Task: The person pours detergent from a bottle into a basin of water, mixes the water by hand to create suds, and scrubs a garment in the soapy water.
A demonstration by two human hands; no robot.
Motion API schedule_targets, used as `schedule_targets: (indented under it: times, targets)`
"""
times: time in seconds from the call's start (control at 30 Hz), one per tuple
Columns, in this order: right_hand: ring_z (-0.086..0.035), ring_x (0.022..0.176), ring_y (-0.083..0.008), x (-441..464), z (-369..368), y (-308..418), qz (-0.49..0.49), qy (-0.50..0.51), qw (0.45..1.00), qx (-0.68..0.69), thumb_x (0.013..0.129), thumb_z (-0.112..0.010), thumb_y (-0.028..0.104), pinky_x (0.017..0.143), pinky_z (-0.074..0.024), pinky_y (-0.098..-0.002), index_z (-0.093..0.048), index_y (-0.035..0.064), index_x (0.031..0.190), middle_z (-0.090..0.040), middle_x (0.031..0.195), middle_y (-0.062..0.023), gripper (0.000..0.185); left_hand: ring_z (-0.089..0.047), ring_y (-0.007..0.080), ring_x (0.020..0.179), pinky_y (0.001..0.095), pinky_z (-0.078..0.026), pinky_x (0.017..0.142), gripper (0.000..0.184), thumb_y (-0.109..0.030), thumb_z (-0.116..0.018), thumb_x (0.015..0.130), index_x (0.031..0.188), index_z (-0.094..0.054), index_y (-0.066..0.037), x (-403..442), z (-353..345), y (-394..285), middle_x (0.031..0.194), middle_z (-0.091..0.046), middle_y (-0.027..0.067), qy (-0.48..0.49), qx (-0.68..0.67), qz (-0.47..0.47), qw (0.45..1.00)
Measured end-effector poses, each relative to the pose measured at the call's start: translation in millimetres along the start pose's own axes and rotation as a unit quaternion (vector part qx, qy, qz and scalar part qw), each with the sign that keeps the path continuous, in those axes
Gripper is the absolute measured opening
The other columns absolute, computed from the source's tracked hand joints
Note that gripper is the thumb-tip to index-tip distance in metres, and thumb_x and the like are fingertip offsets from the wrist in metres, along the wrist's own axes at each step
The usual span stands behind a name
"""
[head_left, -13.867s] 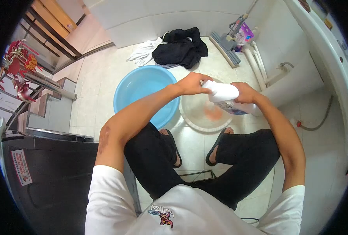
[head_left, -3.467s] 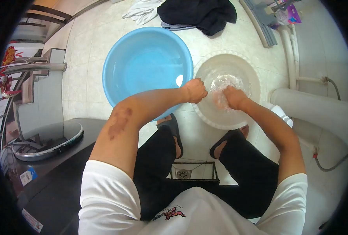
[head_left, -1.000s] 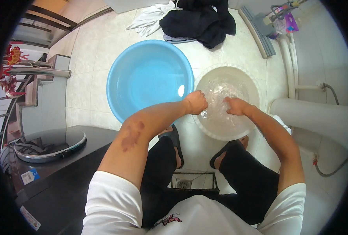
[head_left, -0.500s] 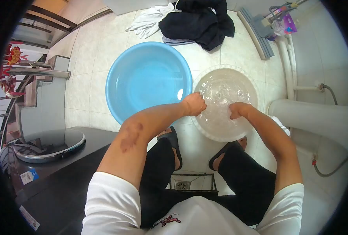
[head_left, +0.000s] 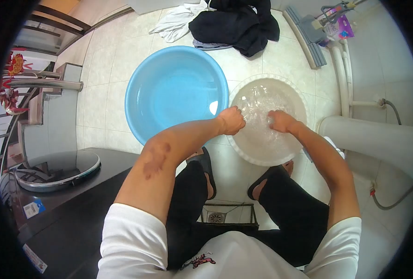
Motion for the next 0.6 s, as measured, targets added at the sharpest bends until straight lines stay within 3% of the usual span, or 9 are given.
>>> schedule_targets:
  times: [0.03,0.1,0.2,0.33,0.4,0.43,0.5,0.53,0.6]
  targets:
    - [-0.066,0.102,-0.0404,-0.1,5.8,1.8,0.000,0.000,1.000,0.000,0.077,-0.070,0.030,0.093,-0.0519,-0.0457,-0.072,0.0046,0.105,-0.069,0.107,-0.0236,0.037,-0.065,0.0227,0.095,0.0369,-0.048,0.085,0.019,-0.029,-0.063,0.085,0.086,-0.072,-0.012,-0.6,1.3,-0.3,0.090,-0.072,0.0069,0.011,0.001,0.001,1.000]
    - [-0.064,0.109,-0.0400,-0.8,9.4,-4.4,-0.150,0.247,0.945,-0.153,0.078,-0.071,0.031,0.096,-0.0503,-0.0437,-0.066,0.0048,0.118,-0.066,0.115,-0.0256,0.048,-0.066,0.0225,0.094,0.0367,-0.048,0.084,0.019,-0.029,-0.063,0.085,0.087,-0.072,-0.012,-1.1,1.3,-0.7,0.090,-0.072,0.0067,0.012,0.001,-0.001,1.000]
    - [-0.063,0.111,-0.0399,2.3,1.5,9.7,-0.040,0.319,0.942,-0.098,0.078,-0.072,0.031,0.097,-0.0498,-0.0434,-0.066,0.0047,0.120,-0.065,0.118,-0.0260,0.050,-0.066,0.0223,0.094,0.0364,-0.048,0.083,0.019,-0.029,-0.063,0.085,0.088,-0.072,-0.012,1.8,-1.0,-0.7,0.090,-0.072,0.0063,0.008,0.005,-0.003,1.000]
    - [-0.062,0.114,-0.0390,2.7,5.3,19.5,-0.066,0.131,0.989,0.035,0.078,-0.073,0.033,0.098,-0.0492,-0.0421,-0.063,0.0039,0.124,-0.064,0.122,-0.0240,0.056,-0.067,0.0226,0.093,0.0358,-0.048,0.083,0.018,-0.026,-0.064,0.085,0.084,-0.075,-0.013,-1.9,-0.8,-0.3,0.089,-0.073,0.0061,-0.022,-0.003,-0.002,1.000]
    - [-0.061,0.114,-0.0397,-4.9,7.5,18.9,-0.109,0.130,0.969,-0.180,0.078,-0.073,0.036,0.099,-0.0484,-0.0421,-0.062,0.0031,0.126,-0.063,0.123,-0.0241,0.059,-0.067,0.0228,0.093,0.0361,-0.048,0.083,0.018,-0.026,-0.063,0.085,0.085,-0.075,-0.013,-1.9,1.4,-1.0,0.089,-0.073,0.0062,-0.015,-0.007,0.000,1.000]
    - [-0.061,0.114,-0.0397,2.3,9.2,20.9,-0.109,0.128,0.970,-0.178,0.078,-0.073,0.036,0.099,-0.0484,-0.0421,-0.062,0.0031,0.126,-0.063,0.123,-0.0241,0.059,-0.067,0.0230,0.093,0.0365,-0.048,0.083,0.018,-0.026,-0.063,0.085,0.085,-0.075,-0.013,-1.7,2.5,0.1,0.089,-0.073,0.0062,-0.009,-0.008,0.002,1.000]
    - [-0.059,0.118,-0.0390,16.1,2.0,24.7,-0.115,0.354,0.923,-0.095,0.078,-0.073,0.038,0.102,-0.0476,-0.0414,-0.058,0.0032,0.131,-0.061,0.127,-0.0232,0.065,-0.067,0.0232,0.093,0.0367,-0.048,0.083,0.018,-0.026,-0.062,0.086,0.086,-0.075,-0.012,-1.9,0.8,-2.8,0.089,-0.073,0.0062,-0.011,-0.008,0.002,1.000]
    - [-0.059,0.118,-0.0390,16.9,1.6,25.6,-0.116,0.352,0.924,-0.096,0.078,-0.073,0.038,0.102,-0.0476,-0.0414,-0.058,0.0032,0.131,-0.061,0.127,-0.0232,0.065,-0.067,0.0234,0.093,0.0369,-0.048,0.084,0.019,-0.025,-0.062,0.086,0.086,-0.075,-0.012,-0.9,0.4,-0.5,0.089,-0.073,0.0063,-0.014,-0.005,0.004,1.000]
    - [-0.061,0.115,-0.0386,14.2,-0.2,31.1,-0.036,0.150,0.988,0.029,0.078,-0.074,0.038,0.099,-0.0495,-0.0428,-0.063,0.0044,0.124,-0.064,0.124,-0.0202,0.058,-0.067,0.0235,0.093,0.0367,-0.048,0.084,0.019,-0.026,-0.062,0.086,0.086,-0.075,-0.012,-0.2,-2.0,-1.2,0.088,-0.073,0.0062,-0.013,-0.011,0.002,1.000]
Point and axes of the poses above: each hand's wrist, its own x-axis towards the middle knuckle, its own z-axis out of the back of the hand, y = z × x, the point moved 2 cm from there along x, towards the middle knuckle
